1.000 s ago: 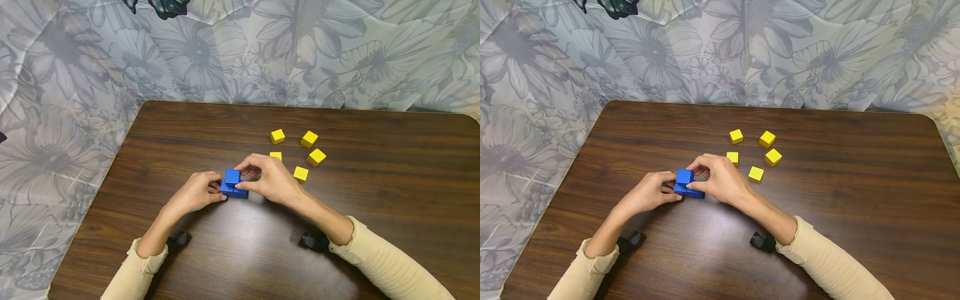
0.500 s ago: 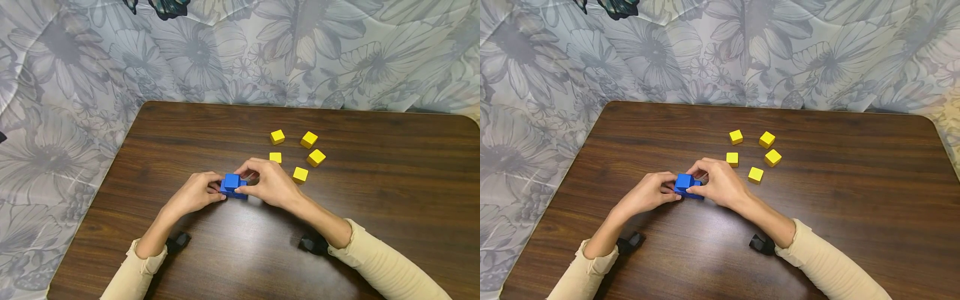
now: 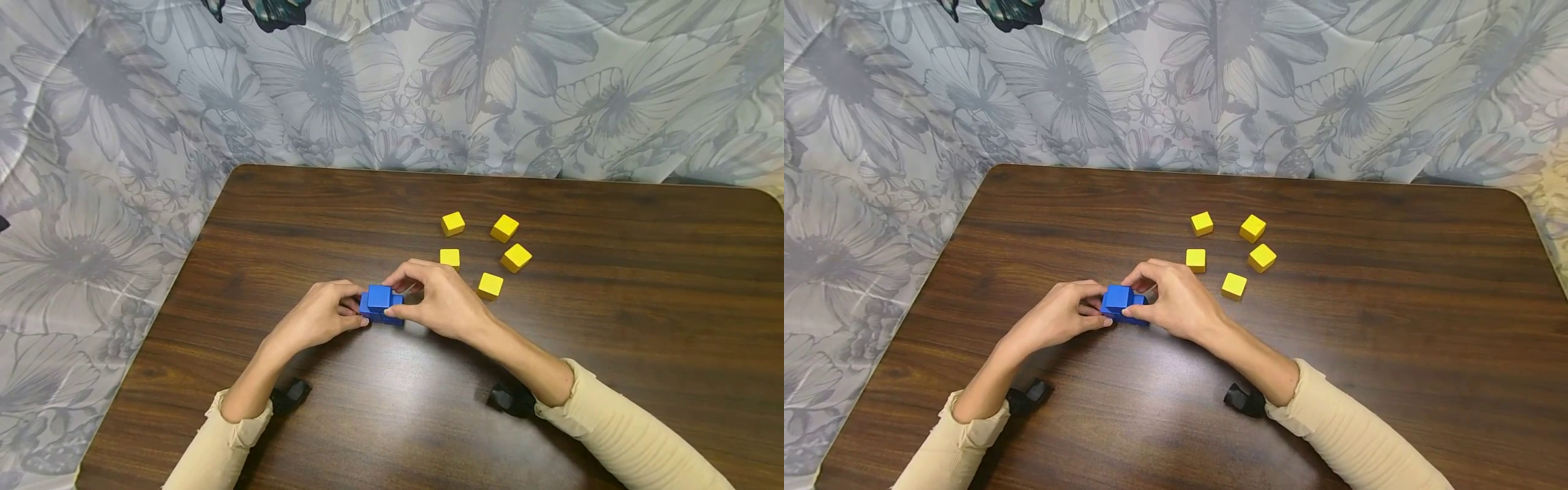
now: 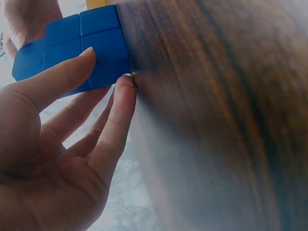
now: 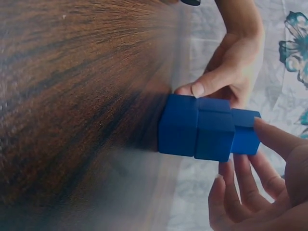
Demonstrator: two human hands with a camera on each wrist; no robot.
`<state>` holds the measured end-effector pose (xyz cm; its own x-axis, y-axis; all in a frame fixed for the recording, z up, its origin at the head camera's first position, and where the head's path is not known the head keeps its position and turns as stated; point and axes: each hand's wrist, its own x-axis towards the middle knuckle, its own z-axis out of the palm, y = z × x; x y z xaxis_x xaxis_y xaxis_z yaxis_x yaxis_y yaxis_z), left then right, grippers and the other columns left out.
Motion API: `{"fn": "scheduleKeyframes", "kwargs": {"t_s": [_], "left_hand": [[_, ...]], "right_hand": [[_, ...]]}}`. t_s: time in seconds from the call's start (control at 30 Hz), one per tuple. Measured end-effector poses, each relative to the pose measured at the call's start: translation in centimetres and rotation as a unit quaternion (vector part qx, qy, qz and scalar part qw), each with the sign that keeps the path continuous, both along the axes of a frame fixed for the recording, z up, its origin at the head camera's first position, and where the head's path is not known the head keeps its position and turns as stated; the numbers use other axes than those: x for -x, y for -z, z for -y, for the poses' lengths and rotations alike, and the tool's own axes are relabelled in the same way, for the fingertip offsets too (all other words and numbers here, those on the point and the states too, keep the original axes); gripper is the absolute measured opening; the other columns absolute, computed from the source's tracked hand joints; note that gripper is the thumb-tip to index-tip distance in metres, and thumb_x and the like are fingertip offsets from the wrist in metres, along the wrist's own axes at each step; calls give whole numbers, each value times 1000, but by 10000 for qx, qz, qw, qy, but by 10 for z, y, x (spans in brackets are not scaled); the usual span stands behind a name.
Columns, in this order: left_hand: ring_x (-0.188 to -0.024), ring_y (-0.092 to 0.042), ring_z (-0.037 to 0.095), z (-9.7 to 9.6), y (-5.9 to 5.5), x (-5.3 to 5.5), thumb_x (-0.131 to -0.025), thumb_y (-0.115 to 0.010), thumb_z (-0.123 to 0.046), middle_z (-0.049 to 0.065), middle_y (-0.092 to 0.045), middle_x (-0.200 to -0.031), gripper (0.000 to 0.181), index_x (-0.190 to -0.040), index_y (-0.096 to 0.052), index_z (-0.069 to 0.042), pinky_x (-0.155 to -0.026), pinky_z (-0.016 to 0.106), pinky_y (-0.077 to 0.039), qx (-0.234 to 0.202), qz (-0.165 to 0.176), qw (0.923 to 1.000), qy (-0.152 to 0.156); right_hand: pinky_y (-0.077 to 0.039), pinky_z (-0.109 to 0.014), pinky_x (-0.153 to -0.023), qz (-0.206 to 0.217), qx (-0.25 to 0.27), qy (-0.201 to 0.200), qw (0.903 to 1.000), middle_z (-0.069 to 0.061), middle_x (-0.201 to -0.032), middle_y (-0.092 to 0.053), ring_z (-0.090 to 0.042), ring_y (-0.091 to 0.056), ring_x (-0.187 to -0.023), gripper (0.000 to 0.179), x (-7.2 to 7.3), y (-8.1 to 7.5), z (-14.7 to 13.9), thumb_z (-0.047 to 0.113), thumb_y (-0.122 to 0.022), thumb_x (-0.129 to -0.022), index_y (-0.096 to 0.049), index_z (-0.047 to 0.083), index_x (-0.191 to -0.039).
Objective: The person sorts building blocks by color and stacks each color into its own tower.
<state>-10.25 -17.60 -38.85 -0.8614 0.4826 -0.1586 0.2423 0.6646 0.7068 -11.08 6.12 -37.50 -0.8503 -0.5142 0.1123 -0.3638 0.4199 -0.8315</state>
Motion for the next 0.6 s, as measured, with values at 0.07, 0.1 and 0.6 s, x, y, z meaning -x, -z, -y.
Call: {"fn": "scheduleKeyframes", "kwargs": {"t_s": [0.07, 0.1, 0.6], "left_hand": [[-86, -68, 11, 0, 0, 0, -82, -82, -7, 4, -69, -103, 35, -115, -71, -5, -75, 22, -56, -2, 4, 10000, 7], [-86, -68, 11, 0, 0, 0, -82, -82, -7, 4, -69, -103, 35, -115, -71, -5, -75, 22, -56, -1, 4, 10000, 10], [-87, -67, 11, 0, -5, 0, -81, -85, -19, 2, -70, -105, 44, -121, -69, -8, -76, 26, -56, 346, -79, 9994, 40]], "right_hand": [[-57, -38, -80, 15, 4, 12, 10000, 4, -99, -69, -12, -65, -89, 32, 0, 0, 0, 17, -88, -76, -72, 14, -103], [-57, -38, -80, 27, 13, 13, 10000, 4, -99, -69, -12, -65, -89, 32, 0, 0, 0, 16, -88, -76, -71, 14, -103], [-57, -35, -81, 58, 65, 21, 10000, 2, -100, -69, -14, -64, -89, 34, -3, 3, -1, 17, -87, -78, -70, 11, -107]]}}
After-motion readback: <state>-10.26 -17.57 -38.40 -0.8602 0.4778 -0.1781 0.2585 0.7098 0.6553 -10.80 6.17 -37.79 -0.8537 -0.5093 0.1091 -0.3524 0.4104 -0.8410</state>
